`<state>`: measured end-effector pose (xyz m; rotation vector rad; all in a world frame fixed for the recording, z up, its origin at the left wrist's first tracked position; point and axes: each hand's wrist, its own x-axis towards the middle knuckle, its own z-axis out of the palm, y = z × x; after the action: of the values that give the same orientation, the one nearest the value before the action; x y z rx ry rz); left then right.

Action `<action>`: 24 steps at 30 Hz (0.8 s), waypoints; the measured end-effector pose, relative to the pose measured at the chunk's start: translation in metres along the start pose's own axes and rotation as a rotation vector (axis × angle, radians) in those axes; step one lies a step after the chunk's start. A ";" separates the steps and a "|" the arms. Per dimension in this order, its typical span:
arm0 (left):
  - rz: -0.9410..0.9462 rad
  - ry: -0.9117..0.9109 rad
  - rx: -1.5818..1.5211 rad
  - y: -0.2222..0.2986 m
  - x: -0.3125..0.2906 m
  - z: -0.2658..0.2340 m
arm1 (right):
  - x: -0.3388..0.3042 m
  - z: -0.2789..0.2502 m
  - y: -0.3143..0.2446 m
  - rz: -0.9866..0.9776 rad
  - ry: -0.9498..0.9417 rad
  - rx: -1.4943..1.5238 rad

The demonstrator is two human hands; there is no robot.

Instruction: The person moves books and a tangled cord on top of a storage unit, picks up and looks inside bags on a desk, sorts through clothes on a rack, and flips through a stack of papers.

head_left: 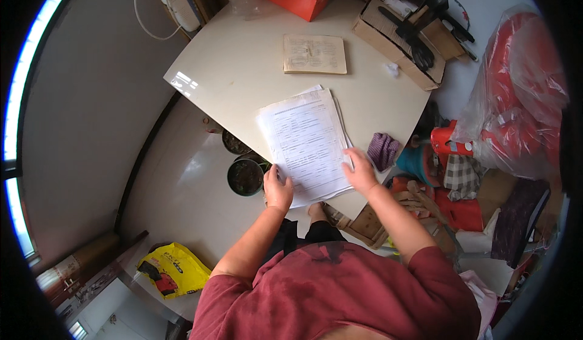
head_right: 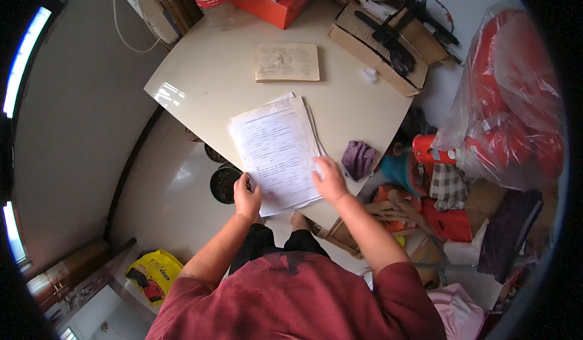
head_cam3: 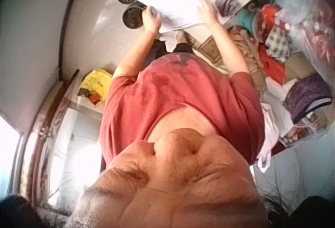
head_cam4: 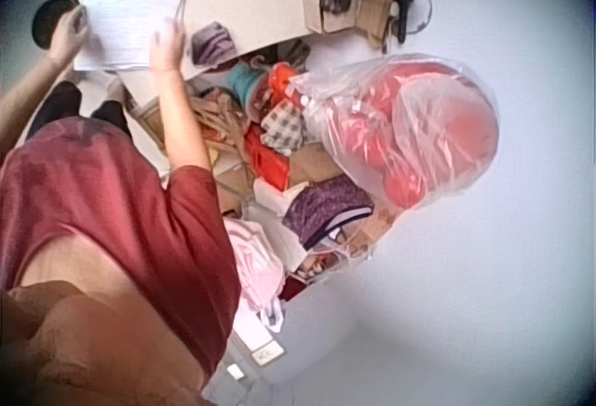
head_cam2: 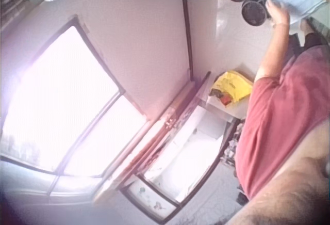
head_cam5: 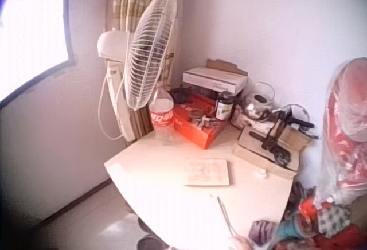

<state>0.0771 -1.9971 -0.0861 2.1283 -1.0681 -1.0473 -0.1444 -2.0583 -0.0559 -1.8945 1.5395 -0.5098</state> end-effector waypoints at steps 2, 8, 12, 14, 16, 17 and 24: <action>-0.049 -0.017 -0.031 -0.002 -0.004 -0.003 | -0.006 0.025 -0.021 0.070 -0.122 0.113; -0.232 -0.011 -0.251 -0.019 0.002 0.007 | -0.025 0.071 -0.050 0.023 -0.168 -0.032; -0.358 -0.001 -0.562 -0.023 0.006 0.011 | -0.025 0.072 -0.060 0.071 -0.228 -0.159; -0.434 -0.095 -0.673 -0.022 0.009 0.007 | -0.025 0.070 -0.067 0.097 -0.254 -0.196; -0.435 -0.136 -0.672 -0.001 0.001 -0.003 | -0.024 0.070 -0.069 0.127 -0.279 -0.230; -0.398 -0.213 -0.808 0.013 -0.005 -0.009 | -0.023 0.070 -0.070 0.144 -0.283 -0.191; -0.276 -0.464 -1.043 0.034 -0.027 -0.012 | -0.007 0.032 -0.064 0.324 -0.278 0.260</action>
<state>0.0629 -1.9919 -0.0442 1.2041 -0.2304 -1.7742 -0.0791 -2.0373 -0.0346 -1.4182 1.4756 -0.2717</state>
